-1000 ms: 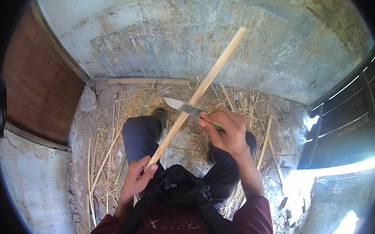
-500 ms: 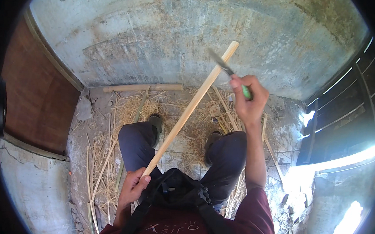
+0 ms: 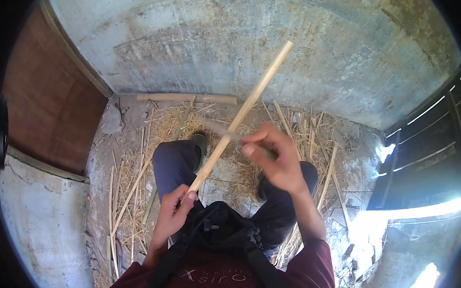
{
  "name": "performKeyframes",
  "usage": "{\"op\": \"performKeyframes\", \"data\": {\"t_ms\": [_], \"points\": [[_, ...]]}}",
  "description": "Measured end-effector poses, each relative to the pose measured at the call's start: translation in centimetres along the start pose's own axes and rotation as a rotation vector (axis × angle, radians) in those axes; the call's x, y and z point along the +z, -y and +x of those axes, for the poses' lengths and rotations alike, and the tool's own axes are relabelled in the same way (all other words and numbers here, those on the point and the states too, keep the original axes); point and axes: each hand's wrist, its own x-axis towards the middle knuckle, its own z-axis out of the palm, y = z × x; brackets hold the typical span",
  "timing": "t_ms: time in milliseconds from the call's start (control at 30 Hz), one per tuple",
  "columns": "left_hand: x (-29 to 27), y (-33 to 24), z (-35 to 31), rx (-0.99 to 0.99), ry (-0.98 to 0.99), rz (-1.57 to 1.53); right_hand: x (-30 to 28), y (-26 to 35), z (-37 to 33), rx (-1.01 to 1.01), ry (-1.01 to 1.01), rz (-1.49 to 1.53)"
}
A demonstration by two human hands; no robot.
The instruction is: The person shaves a long wooden pole using a knife held in the right hand. The person uses the knife to peel strips of wood from the surface of the pole while holding the pole with the left hand.
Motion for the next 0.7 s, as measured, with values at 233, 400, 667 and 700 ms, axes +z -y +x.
{"op": "performKeyframes", "data": {"t_ms": [233,400,667,700], "points": [[0.6,-1.5,1.0,0.017,0.008,-0.042,3.7,-1.7,-2.1,-0.383,0.1,-0.608],[0.9,-1.8,1.1,0.044,0.01,-0.175,4.6,-2.0,-3.0,-0.467,0.107,-0.665],[0.5,-1.9,1.5,-0.034,0.082,-0.286,4.7,-2.4,-3.4,-0.542,0.068,-0.662],[0.5,-1.8,1.5,-0.023,0.083,-0.278,4.7,-2.3,-3.5,-0.544,0.065,-0.669]]}}
